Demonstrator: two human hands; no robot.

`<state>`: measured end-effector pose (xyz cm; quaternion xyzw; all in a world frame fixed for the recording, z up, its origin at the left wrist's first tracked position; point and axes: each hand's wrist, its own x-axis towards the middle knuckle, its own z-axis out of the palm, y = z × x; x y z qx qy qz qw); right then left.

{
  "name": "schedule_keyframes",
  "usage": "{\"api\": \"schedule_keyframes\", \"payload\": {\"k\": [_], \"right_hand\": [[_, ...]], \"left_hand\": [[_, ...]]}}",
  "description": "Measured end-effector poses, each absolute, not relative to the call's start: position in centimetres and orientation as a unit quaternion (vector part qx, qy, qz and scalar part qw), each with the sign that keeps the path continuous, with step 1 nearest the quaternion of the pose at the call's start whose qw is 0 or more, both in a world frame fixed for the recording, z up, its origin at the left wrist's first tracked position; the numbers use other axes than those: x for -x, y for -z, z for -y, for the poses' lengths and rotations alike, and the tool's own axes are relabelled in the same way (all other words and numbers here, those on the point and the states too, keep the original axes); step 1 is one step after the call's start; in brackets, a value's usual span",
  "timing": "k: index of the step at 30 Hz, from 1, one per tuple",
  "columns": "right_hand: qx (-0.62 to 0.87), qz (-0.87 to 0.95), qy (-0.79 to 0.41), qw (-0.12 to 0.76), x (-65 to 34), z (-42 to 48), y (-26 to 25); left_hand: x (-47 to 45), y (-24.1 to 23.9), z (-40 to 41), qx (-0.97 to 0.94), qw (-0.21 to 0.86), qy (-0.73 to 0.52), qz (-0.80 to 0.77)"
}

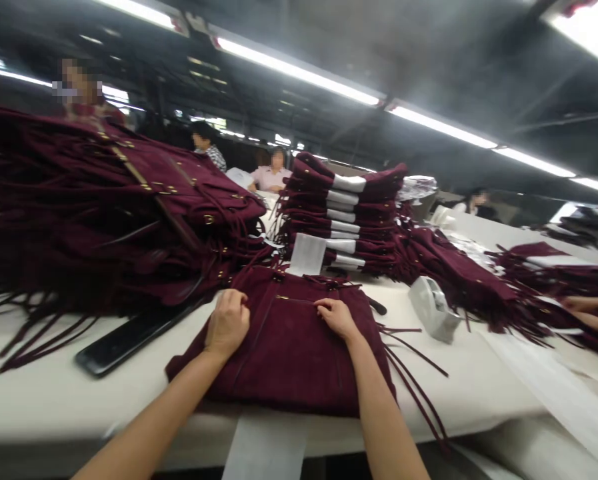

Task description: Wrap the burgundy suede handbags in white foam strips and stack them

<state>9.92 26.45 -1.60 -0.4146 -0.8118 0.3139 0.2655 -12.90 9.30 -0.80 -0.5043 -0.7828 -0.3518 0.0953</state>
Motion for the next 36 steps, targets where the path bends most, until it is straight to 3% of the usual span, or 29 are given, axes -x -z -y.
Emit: {"api": "schedule_keyframes", "payload": {"k": [6, 19, 29, 36], "right_hand": [[0.394, 0.818, -0.33, 0.259, -10.0, -27.5, 2.6], [0.414, 0.805, -0.341, 0.253, -10.1, -27.8, 3.0], [0.416, 0.805, -0.342, 0.25, -9.8, -27.9, 3.0], [0.412, 0.81, -0.329, 0.257, -9.9, -27.6, 3.0]], "left_hand": [[14.2, 1.7, -10.8, 0.377, 0.083, 0.393, 0.835], [16.4, 1.4, -12.7, 0.341, -0.091, 0.411, 0.84], [19.7, 2.2, -15.9, 0.236, -0.293, 0.479, 0.793], [18.6, 2.4, -16.0, 0.225, -0.216, 0.425, 0.85]]}}
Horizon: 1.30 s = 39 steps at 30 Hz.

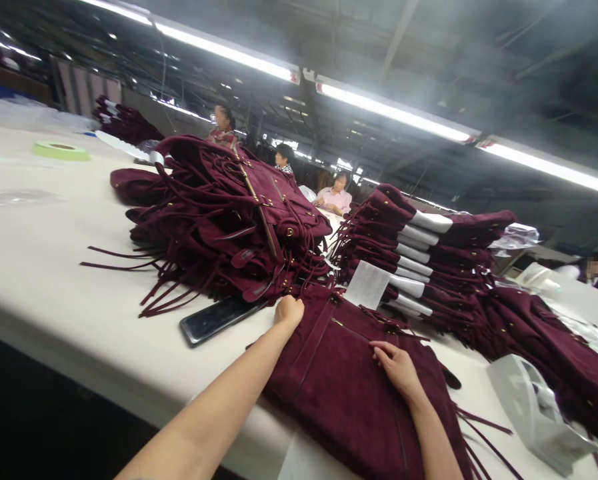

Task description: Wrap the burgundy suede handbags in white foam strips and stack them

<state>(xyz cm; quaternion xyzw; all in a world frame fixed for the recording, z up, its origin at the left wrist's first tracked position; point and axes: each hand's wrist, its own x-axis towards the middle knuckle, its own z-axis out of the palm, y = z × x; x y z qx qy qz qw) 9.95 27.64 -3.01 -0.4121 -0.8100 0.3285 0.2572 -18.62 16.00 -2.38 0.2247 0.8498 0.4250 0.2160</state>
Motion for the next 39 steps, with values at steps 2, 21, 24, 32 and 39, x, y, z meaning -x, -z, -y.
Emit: {"api": "schedule_keyframes", "payload": {"k": [2, 21, 24, 32, 39], "right_hand": [[0.415, 0.808, -0.329, 0.258, -10.0, -27.6, 3.1], [0.414, 0.812, -0.329, 0.246, -9.7, -28.3, 3.9], [0.421, 0.811, -0.327, 0.242, -9.6, -28.5, 3.9], [0.417, 0.817, -0.319, 0.241, -9.8, -28.0, 3.4], [0.425, 0.807, -0.319, 0.256, -9.8, -27.8, 3.1]], "left_hand": [[18.4, 2.2, -15.9, -0.248, 0.18, -0.409, -0.86], [17.3, 1.6, -18.1, -0.44, -0.023, -0.328, -0.836], [17.7, 1.6, -18.6, -0.404, -0.014, -0.337, -0.85], [20.7, 2.6, -21.2, -0.296, 0.118, -0.319, -0.892], [19.3, 2.3, -20.8, -0.309, 0.032, -0.296, -0.903]]}}
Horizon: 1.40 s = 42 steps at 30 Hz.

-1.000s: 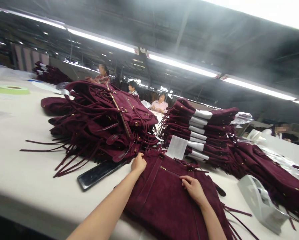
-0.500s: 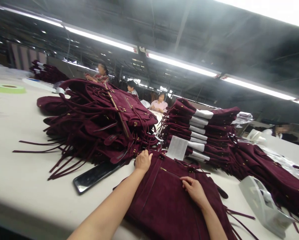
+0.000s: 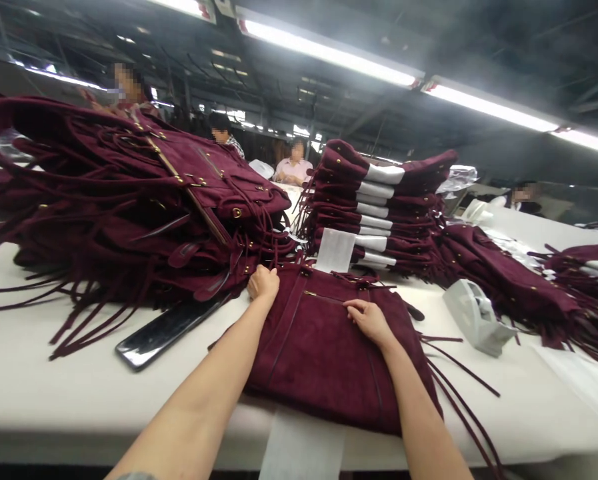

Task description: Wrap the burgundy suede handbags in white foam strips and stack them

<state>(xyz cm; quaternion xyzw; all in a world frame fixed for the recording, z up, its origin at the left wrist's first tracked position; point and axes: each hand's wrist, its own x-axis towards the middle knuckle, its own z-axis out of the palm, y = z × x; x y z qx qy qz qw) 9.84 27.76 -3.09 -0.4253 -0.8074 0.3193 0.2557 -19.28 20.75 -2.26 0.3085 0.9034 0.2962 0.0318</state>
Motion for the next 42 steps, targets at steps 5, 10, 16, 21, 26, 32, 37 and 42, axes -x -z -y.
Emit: {"api": "schedule_keyframes", "payload": {"k": [5, 10, 16, 21, 26, 32, 37, 42], "right_hand": [[0.421, 0.809, -0.314, 0.264, -9.9, -27.7, 2.9], [0.428, 0.811, -0.299, 0.261, -9.9, -27.5, 2.6], [0.437, 0.807, -0.31, 0.248, -10.2, -27.6, 2.4], [0.437, 0.801, -0.316, 0.261, -10.2, -28.1, 3.0], [0.453, 0.69, -0.416, 0.382, -10.0, -27.5, 2.3], [0.369, 0.418, -0.627, 0.544, -12.7, -28.7, 0.8], [0.319, 0.263, -0.727, 0.548, -14.7, -29.4, 0.2], [0.313, 0.267, -0.714, 0.567, -13.8, -29.3, 0.5]], "left_hand": [[17.5, 1.7, -20.2, -0.47, -0.09, -0.291, -0.828], [17.5, 2.8, -20.8, -0.604, -0.103, -0.256, -0.747], [18.2, 5.3, -21.3, -0.649, -0.061, -0.188, -0.735], [19.0, 5.8, -22.0, -0.647, 0.01, -0.148, -0.748], [19.0, 4.9, -21.2, -0.642, -0.006, -0.177, -0.746], [19.4, 5.0, -19.5, -0.637, -0.029, -0.234, -0.734], [18.5, 3.7, -18.5, -0.638, -0.062, -0.295, -0.708], [14.0, 0.8, -17.9, -0.676, -0.131, -0.354, -0.632]]}}
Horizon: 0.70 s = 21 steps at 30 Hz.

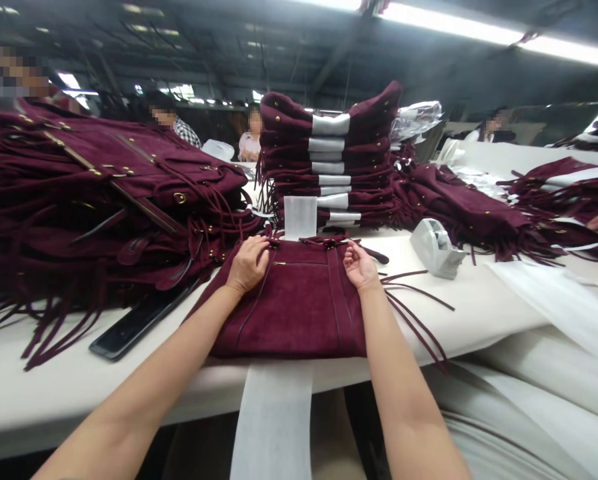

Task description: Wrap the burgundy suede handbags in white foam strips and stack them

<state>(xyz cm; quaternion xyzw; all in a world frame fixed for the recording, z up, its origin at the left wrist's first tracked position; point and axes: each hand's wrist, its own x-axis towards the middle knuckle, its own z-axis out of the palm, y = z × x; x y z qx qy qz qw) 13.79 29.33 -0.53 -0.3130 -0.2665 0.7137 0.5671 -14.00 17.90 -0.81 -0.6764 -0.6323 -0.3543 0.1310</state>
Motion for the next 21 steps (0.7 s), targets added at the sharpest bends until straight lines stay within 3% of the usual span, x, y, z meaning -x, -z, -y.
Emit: {"api": "schedule_keyframes", "payload": {"k": [2, 8, 11, 15, 21], "right_hand": [[0.31, 0.269, -0.709, 0.573, -13.4, -29.3, 0.6], [0.316, 0.298, -0.693, 0.575, -13.0, -28.1, -0.2], [0.311, 0.407, -0.657, 0.553, -12.4, -27.0, -0.7], [0.38, 0.612, -0.505, 0.475, -10.4, -27.1, -0.3], [0.43, 0.66, -0.431, 0.44, -5.9, -32.3, 0.2]], "left_hand": [[11.6, 0.3, -17.3, 0.742, 0.105, 0.339, 0.568], [8.1, 1.6, -16.5, 0.858, -0.131, 0.16, 0.47], [8.5, 2.0, -16.4, 0.852, -0.145, 0.157, 0.478], [8.9, 1.7, -16.2, 0.857, -0.154, 0.168, 0.463], [9.3, 1.8, -16.2, 0.853, -0.175, 0.188, 0.454]]}}
